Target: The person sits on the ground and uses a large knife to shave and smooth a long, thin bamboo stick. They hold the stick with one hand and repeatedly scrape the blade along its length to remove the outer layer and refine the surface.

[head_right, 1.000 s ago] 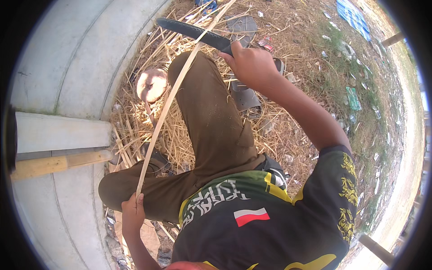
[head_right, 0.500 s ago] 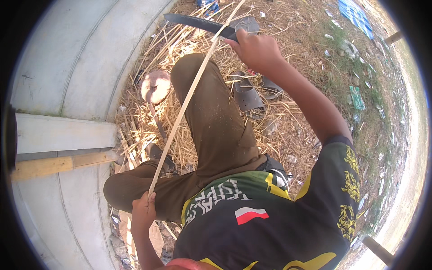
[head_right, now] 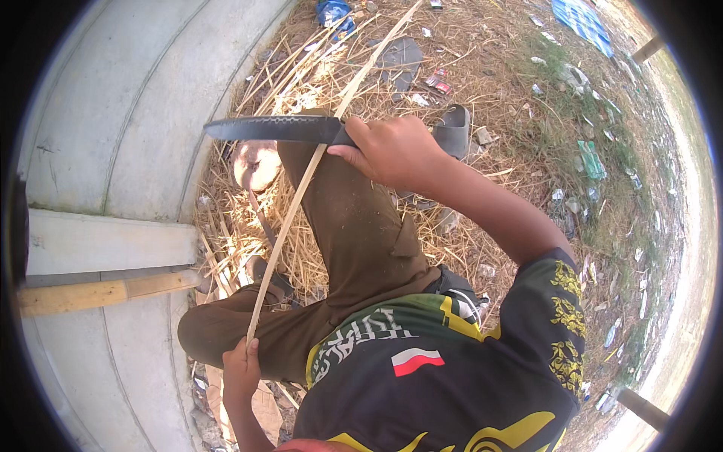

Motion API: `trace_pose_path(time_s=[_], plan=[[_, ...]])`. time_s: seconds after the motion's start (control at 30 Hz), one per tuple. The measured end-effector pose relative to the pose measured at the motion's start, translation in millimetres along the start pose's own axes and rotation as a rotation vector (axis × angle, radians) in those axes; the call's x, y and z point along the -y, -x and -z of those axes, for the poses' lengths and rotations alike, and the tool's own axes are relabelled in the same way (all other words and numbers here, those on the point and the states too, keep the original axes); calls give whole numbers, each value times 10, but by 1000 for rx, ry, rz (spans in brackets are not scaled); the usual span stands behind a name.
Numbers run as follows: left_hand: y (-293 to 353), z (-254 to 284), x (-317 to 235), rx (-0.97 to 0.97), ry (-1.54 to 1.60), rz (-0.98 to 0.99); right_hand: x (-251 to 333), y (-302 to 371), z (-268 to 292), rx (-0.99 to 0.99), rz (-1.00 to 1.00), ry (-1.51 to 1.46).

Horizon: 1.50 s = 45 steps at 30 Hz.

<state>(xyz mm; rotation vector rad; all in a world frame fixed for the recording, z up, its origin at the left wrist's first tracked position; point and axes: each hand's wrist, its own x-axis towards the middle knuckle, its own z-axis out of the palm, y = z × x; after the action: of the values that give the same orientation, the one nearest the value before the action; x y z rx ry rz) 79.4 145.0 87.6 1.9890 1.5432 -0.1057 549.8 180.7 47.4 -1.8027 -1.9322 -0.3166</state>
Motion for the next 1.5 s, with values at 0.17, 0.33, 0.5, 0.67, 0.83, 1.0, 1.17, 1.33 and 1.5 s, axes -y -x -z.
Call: trace_pose_path(time_s=[0.17,0.33,0.5,0.67,0.83,1.0,1.17,1.33,1.5], plan=[[163,-28,91,-8,-28,-77,-816,37,-200,10,-162,291],[-97,37,-77,50,29,-3,-713,-77,-158,20,-478,3],[-91,95,-55,90,59,-5,-479,73,23,38,-342,-136],[-4,-1,89,29,35,-72,-600,159,-103,265,-188,172],[41,67,72,16,46,-26,-1885,68,226,-25,-880,253],[115,73,149,55,42,19,-1194,286,238,-60,-789,-104],[129,79,117,37,33,-5,-550,439,78,69,-349,-8],[176,58,148,42,20,24,-1125,409,-125,76,-413,19],[208,-30,255,16,63,-39,-2161,481,-75,-140,-938,11]])
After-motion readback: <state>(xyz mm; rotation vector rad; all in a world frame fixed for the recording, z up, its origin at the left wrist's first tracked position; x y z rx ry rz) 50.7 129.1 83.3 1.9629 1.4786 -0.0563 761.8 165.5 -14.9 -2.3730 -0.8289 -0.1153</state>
